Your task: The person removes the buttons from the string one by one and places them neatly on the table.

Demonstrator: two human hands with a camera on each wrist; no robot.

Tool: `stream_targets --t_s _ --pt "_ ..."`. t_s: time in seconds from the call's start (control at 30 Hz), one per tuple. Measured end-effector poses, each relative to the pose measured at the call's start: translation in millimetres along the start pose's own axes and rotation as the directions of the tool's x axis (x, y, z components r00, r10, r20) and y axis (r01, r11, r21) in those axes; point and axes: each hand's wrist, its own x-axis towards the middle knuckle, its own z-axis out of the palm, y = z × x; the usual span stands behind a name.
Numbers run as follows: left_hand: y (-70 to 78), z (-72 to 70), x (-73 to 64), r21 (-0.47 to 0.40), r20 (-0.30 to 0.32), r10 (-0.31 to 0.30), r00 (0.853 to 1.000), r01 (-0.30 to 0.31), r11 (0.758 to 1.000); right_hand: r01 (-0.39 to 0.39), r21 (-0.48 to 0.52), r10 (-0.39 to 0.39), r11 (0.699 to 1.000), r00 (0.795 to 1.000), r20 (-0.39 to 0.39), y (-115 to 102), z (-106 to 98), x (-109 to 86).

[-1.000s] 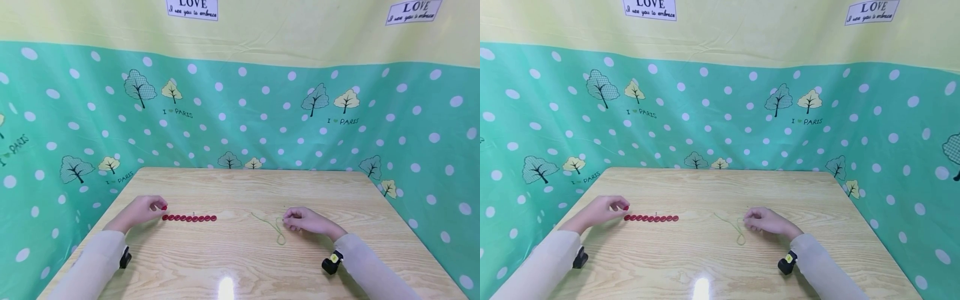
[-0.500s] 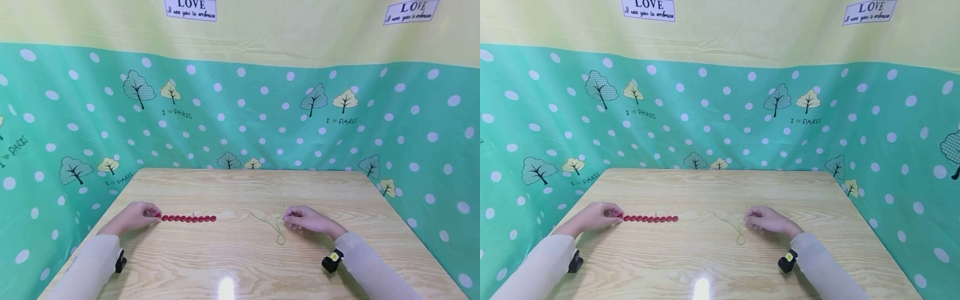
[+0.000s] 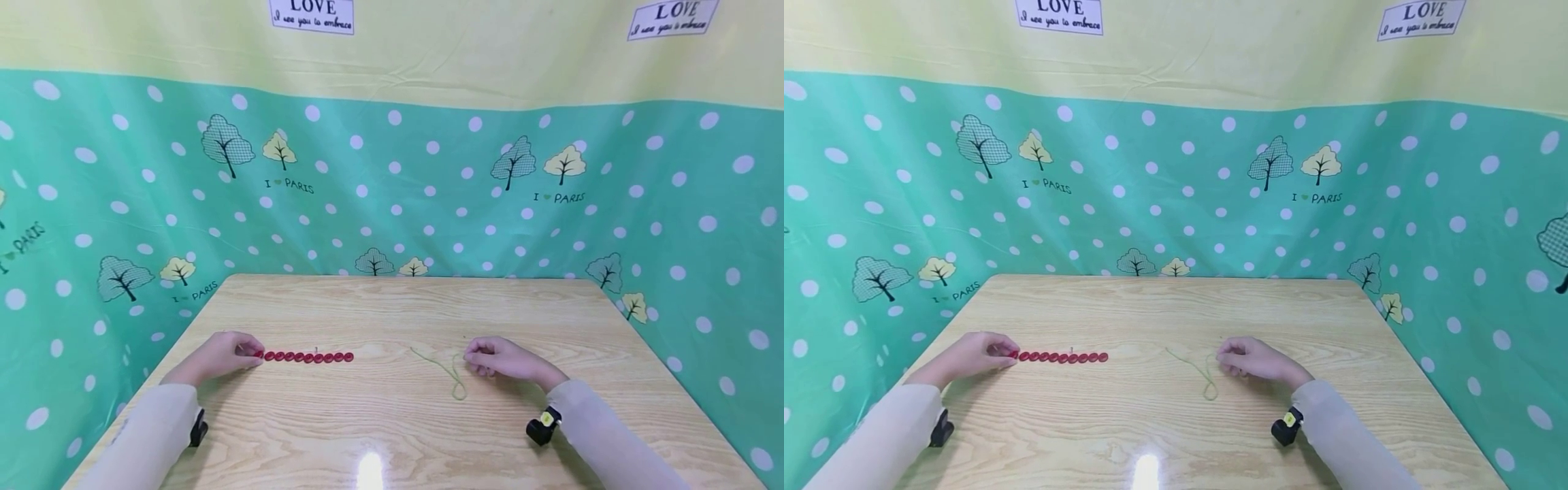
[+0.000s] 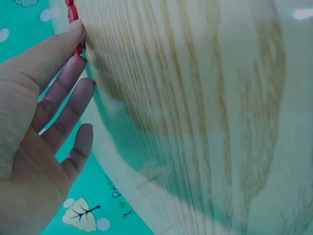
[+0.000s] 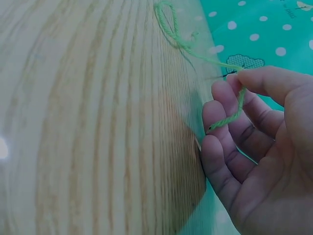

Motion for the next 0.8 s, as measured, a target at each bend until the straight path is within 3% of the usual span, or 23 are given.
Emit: stream_targets --t_s 0.8 --pt "2.8 1.3 -0.1 -0.003 -0.003 -0.016 1.000 0.016 1.000 -0.049 -0.152 0.043 0.987 0.998 -0.043 -2 -13 -9.9"
